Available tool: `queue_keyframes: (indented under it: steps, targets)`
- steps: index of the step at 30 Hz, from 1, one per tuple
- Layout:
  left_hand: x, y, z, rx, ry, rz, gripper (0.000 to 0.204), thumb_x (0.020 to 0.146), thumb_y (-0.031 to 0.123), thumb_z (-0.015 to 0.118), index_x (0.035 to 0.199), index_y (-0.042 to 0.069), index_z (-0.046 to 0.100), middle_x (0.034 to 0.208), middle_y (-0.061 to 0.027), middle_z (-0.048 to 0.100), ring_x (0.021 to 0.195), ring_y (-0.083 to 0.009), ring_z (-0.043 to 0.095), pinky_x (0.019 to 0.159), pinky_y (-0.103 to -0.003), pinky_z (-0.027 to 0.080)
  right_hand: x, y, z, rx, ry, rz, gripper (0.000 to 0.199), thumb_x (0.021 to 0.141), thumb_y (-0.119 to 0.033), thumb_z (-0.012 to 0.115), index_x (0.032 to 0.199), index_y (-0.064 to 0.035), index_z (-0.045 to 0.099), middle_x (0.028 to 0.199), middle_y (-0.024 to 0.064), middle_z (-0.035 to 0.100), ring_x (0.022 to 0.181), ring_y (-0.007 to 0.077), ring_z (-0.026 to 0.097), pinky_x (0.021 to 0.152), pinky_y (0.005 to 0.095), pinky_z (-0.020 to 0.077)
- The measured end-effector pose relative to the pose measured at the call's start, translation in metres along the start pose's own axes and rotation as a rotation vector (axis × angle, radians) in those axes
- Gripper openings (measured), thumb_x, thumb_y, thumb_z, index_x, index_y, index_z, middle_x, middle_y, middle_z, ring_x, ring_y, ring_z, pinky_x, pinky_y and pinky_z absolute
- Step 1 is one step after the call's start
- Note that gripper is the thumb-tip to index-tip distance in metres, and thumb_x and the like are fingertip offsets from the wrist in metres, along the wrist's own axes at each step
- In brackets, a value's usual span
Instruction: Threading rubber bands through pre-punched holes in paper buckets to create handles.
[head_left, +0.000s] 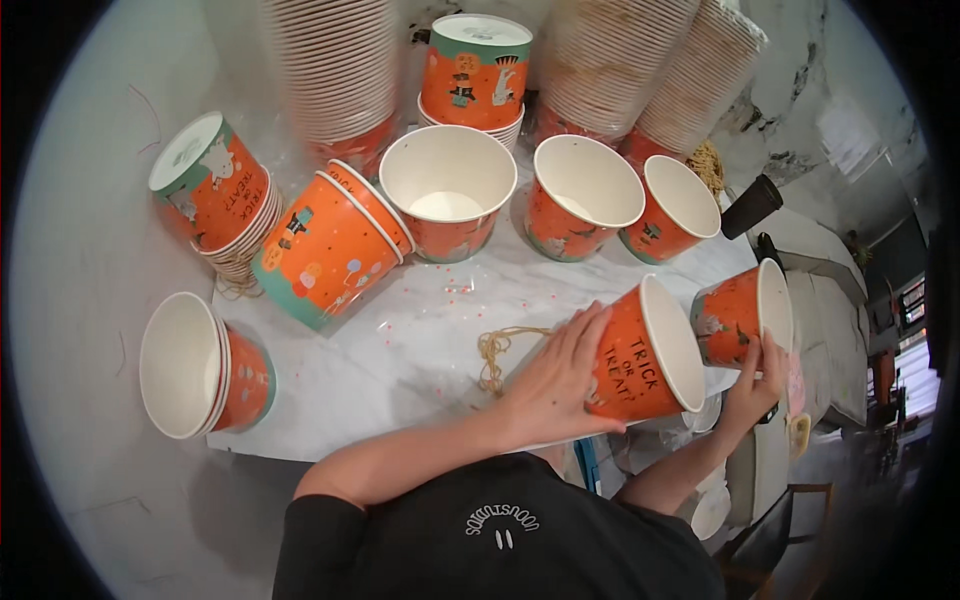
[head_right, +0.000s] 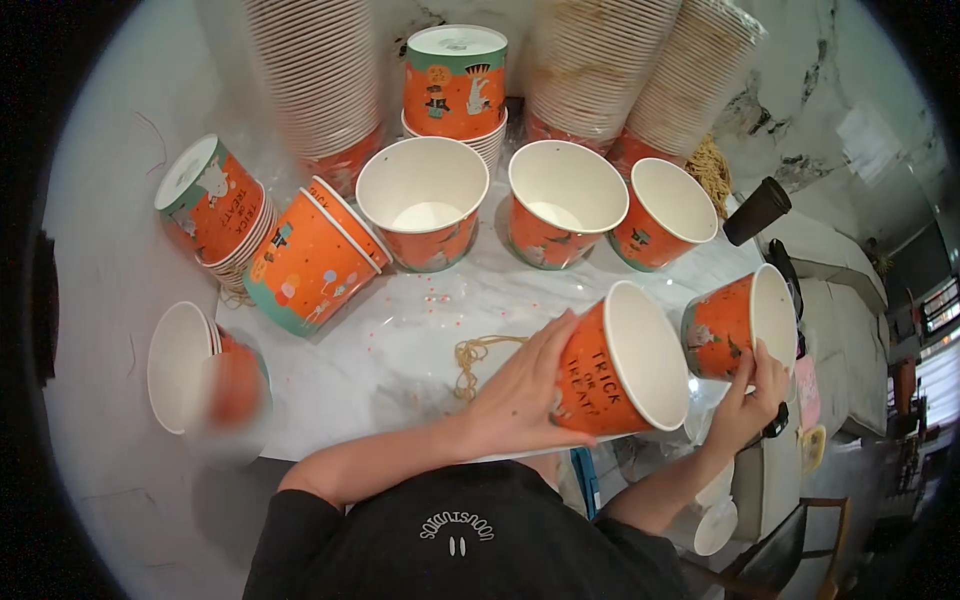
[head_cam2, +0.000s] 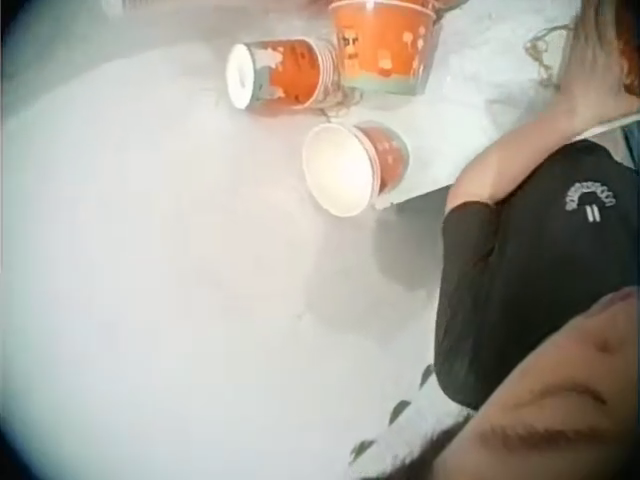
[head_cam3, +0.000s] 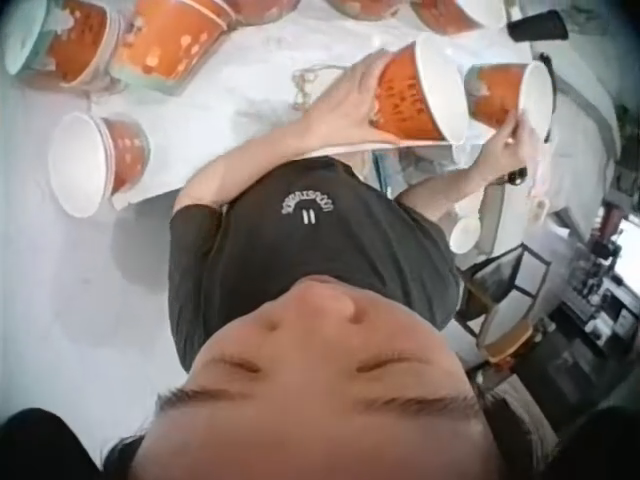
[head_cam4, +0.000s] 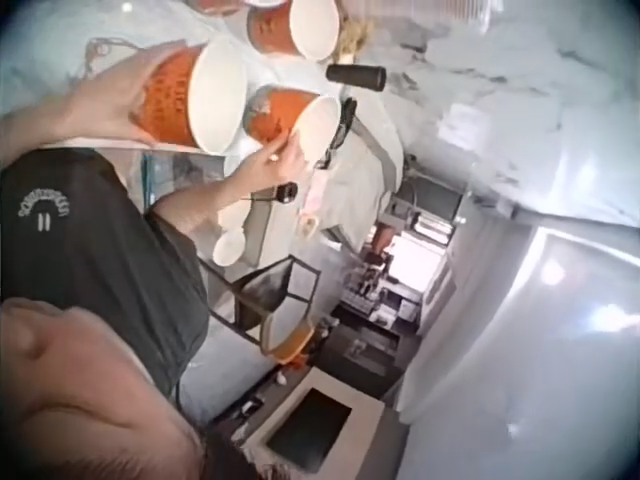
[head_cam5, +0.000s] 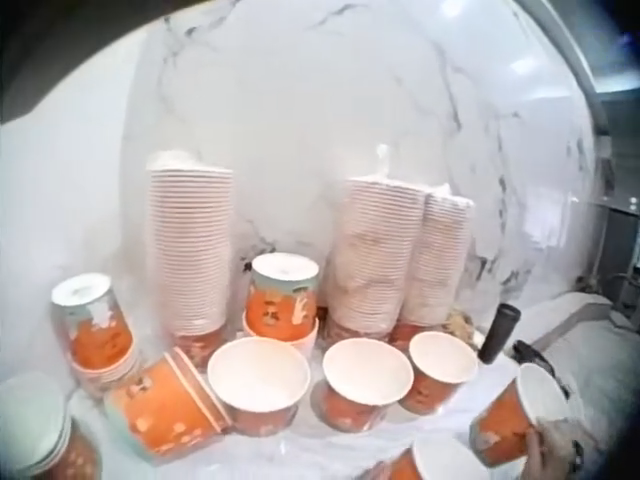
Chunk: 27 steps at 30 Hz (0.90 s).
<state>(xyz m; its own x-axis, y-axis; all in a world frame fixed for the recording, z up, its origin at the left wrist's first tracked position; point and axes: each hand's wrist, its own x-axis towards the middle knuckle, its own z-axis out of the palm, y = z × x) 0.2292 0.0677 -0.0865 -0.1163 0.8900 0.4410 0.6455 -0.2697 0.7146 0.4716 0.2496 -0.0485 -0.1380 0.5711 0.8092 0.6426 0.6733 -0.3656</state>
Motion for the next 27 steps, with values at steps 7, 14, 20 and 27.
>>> queue_keyframes:
  steps: [7, 14, 20, 27]
  targets:
    - [0.029, -0.039, 0.025, 0.237, 0.094, -0.074, 0.125, 0.076, 0.039, 0.087, 0.156, -0.012, 0.006, 0.16, -0.0352, 0.018, 0.149, -0.0496, 0.024, 0.123, -0.051, 0.026, -0.001, 0.043, 0.06, 0.039, -0.071, -0.02, 0.034, 0.096, -0.008, 0.069, 0.129, -0.0037, 0.068, 0.114, 0.0105, 0.07, 0.097, 0.0205, 0.065, 0.088, 0.0327, 0.0507]
    - [-0.02, -0.006, -0.072, 0.511, 0.399, 0.006, 0.095, 0.075, 0.025, 0.086, 0.154, 0.004, 0.037, 0.153, -0.0257, 0.039, 0.142, -0.0455, 0.037, 0.119, -0.056, 0.028, -0.016, -0.076, 0.039, 0.671, 0.265, -0.049, 0.025, 0.1, -0.011, 0.062, 0.12, 0.0043, 0.067, 0.114, 0.0134, 0.069, 0.104, 0.0242, 0.065, 0.095, 0.037, 0.0505]
    - [-0.063, -0.044, -0.2, 1.312, 0.58, -0.569, 0.114, 0.065, 0.039, 0.091, 0.156, 0.005, 0.033, 0.149, -0.0253, 0.041, 0.141, -0.0445, 0.038, 0.118, -0.058, 0.027, -0.016, -0.226, 0.097, 1.049, -0.826, -0.326, 0.046, 0.094, -0.014, 0.07, 0.135, 0.0018, 0.057, 0.13, 0.0198, 0.063, 0.114, 0.0346, 0.063, 0.098, 0.0402, 0.0503]
    - [-0.1, -0.019, -0.19, 0.874, 0.634, -0.438, 0.132, 0.047, 0.037, 0.099, 0.156, 0.005, 0.031, 0.148, -0.0191, 0.043, 0.136, -0.0375, 0.043, 0.114, -0.052, 0.034, -0.038, -0.278, 0.17, 1.216, -0.979, -0.264, 0.037, 0.102, -0.023, 0.058, 0.131, 0.0004, 0.057, 0.125, 0.0208, 0.062, 0.115, 0.0356, 0.061, 0.098, 0.0411, 0.0485]
